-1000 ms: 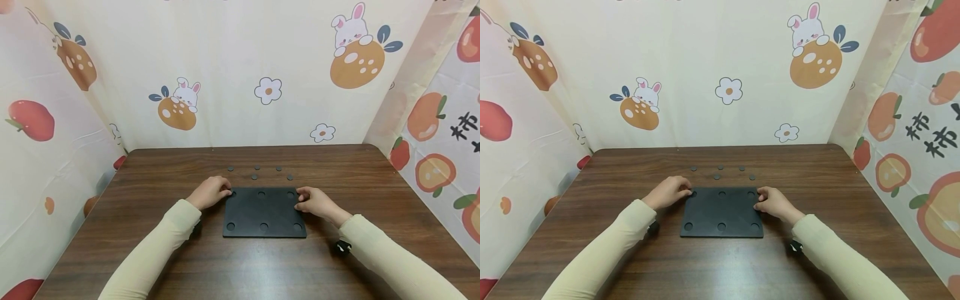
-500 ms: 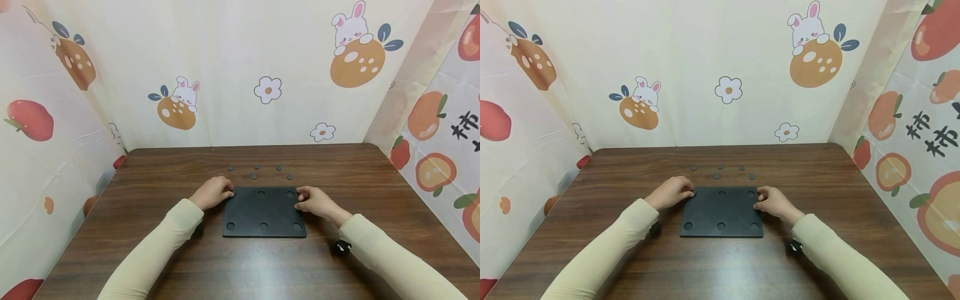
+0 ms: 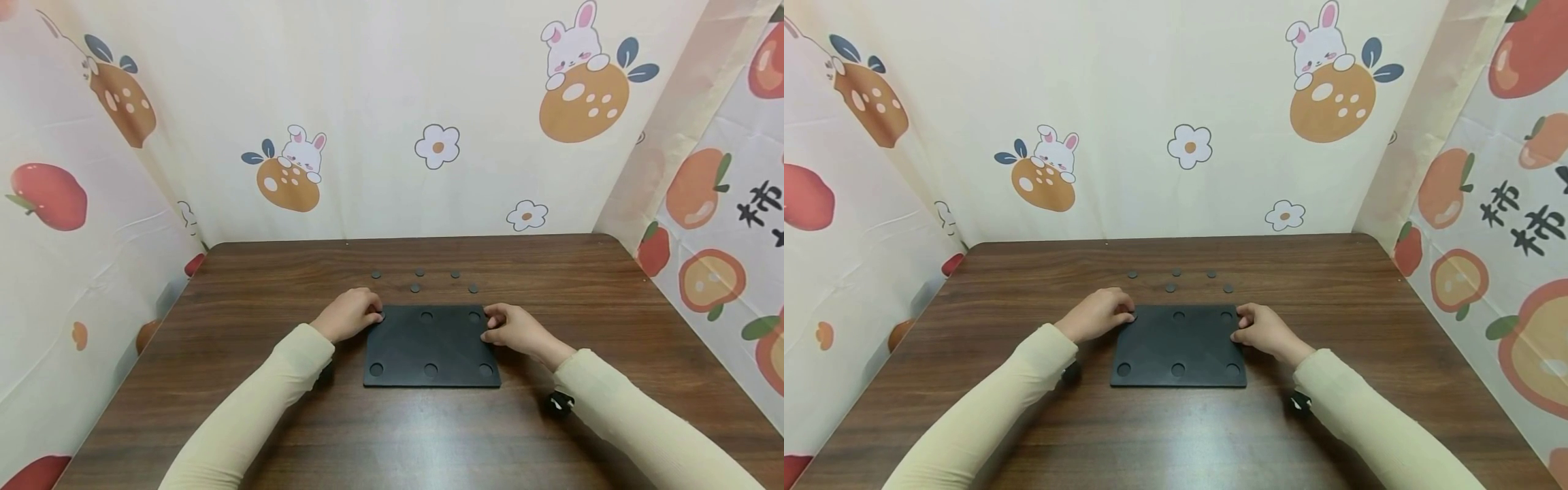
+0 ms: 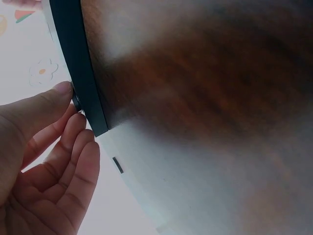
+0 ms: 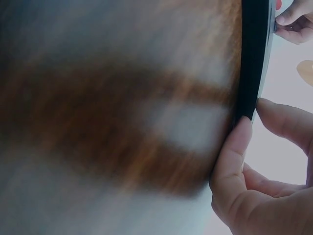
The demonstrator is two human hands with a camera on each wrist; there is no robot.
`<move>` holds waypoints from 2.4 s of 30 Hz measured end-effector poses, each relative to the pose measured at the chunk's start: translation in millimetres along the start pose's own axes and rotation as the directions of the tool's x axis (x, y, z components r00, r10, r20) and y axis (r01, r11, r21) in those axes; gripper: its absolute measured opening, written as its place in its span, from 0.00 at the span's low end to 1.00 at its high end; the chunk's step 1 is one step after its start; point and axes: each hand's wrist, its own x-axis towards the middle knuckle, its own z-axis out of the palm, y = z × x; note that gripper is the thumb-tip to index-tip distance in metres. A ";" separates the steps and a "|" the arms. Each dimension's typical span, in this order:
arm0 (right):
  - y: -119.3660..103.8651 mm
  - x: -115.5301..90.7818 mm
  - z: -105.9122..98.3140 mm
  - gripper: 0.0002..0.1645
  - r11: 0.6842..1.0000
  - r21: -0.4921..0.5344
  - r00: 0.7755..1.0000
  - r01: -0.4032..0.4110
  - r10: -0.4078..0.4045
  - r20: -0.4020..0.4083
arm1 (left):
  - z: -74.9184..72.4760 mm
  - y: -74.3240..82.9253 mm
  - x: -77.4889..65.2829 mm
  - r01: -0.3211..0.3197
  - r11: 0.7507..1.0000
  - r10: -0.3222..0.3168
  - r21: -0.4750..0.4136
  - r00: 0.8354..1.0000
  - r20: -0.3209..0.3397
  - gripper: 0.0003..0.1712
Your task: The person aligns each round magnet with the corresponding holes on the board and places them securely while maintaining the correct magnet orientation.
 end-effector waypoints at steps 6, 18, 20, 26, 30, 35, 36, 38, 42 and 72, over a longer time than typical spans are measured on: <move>-0.5 -0.4 -0.2 0.37 1.000 -0.005 1.000 0.000 0.000 -0.001 | -0.4 0.6 0.7 -0.011 1.000 0.011 0.007 1.000 -0.002 0.06; -1.1 0.1 -0.6 0.38 1.000 -0.003 1.000 -0.005 0.005 0.006 | 0.2 -0.2 1.3 -0.008 1.000 0.008 0.014 1.000 0.002 0.06; -1.2 0.2 -0.5 0.38 1.000 -0.004 1.000 -0.007 0.007 0.007 | 0.2 -0.3 1.2 -0.008 1.000 0.008 0.012 1.000 0.004 0.06; -1.3 0.3 -0.4 0.38 1.000 -0.006 1.000 -0.008 0.008 0.008 | -0.2 0.1 1.0 -0.010 1.000 0.010 0.011 1.000 0.007 0.06; -1.2 0.1 -0.3 0.38 1.000 -0.007 1.000 -0.007 0.007 0.006 | 0.0 0.0 0.8 -0.008 1.000 0.008 0.010 1.000 0.009 0.06; -0.7 0.2 -0.1 0.38 1.000 -0.006 1.000 -0.006 0.006 0.002 | -0.2 0.1 0.3 -0.004 1.000 0.004 0.007 1.000 0.010 0.06; -0.5 0.2 -0.1 0.38 1.000 -0.007 1.000 -0.005 0.005 0.002 | -0.2 0.1 0.3 -0.002 1.000 0.002 0.006 1.000 0.011 0.06; -0.3 0.2 0.0 0.38 1.000 -0.008 1.000 -0.006 0.006 0.001 | 0.1 0.0 0.6 0.001 1.000 -0.001 0.006 1.000 0.010 0.06; 0.1 0.2 -0.1 0.38 1.000 -0.010 1.000 -0.005 0.005 0.003 | 0.7 -0.3 1.5 0.007 1.000 -0.007 0.004 1.000 0.015 0.06; 0.7 2.0 -0.3 0.39 1.000 -0.001 1.000 -0.008 0.008 0.002 | -8.6 -1.1 12.8 0.080 0.997 -0.080 -0.002 0.989 -0.121 0.20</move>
